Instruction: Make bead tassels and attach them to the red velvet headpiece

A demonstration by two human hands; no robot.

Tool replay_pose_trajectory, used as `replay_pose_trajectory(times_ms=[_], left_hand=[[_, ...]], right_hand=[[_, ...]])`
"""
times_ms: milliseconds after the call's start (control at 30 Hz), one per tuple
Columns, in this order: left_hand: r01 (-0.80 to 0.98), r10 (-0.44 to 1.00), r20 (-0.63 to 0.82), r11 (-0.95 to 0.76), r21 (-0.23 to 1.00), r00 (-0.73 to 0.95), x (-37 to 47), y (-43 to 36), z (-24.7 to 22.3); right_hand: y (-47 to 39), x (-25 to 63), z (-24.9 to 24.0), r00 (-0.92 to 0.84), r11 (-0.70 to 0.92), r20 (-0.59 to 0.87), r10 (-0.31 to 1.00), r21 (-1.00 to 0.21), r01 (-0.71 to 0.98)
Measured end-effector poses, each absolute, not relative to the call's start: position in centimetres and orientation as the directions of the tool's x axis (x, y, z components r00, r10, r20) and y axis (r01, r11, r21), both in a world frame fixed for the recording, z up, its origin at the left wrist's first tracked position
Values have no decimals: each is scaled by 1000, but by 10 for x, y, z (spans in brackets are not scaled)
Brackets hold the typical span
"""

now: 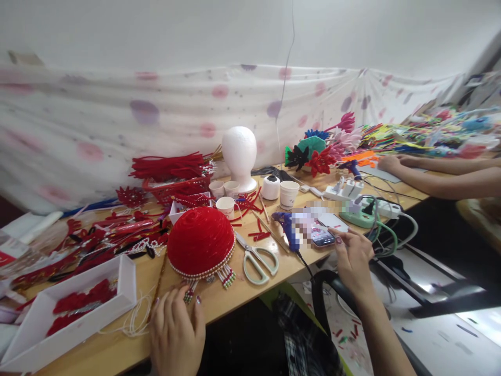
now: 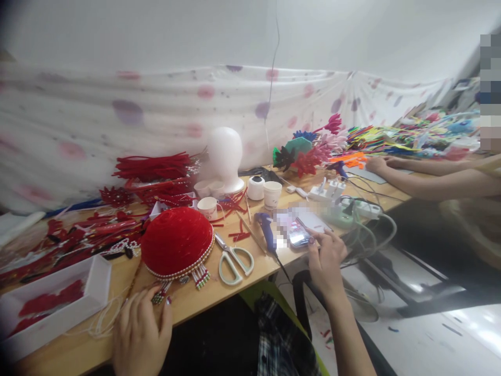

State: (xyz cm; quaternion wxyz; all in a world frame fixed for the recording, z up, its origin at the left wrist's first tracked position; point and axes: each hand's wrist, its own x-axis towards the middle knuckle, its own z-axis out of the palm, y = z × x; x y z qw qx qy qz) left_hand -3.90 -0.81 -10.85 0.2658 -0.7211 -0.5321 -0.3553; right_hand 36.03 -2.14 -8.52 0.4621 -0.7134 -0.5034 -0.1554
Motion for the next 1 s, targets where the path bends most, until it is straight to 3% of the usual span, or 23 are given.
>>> replay_pose_trajectory(times_ms=[433, 767, 1000], left_hand=[[953, 503, 829, -284, -107, 243, -35, -8, -98], [953, 502, 829, -283, -110, 245, -35, -8, -99], [951, 509, 827, -296, -92, 239, -36, -8, -99]], right_hand=[[-19, 367, -97, 448, -79, 652, 612, -513, 855], [-22, 360, -93, 461, -44, 712, 529, -520, 853], [-20, 361, -94, 457, -44, 696, 554, -524, 851]])
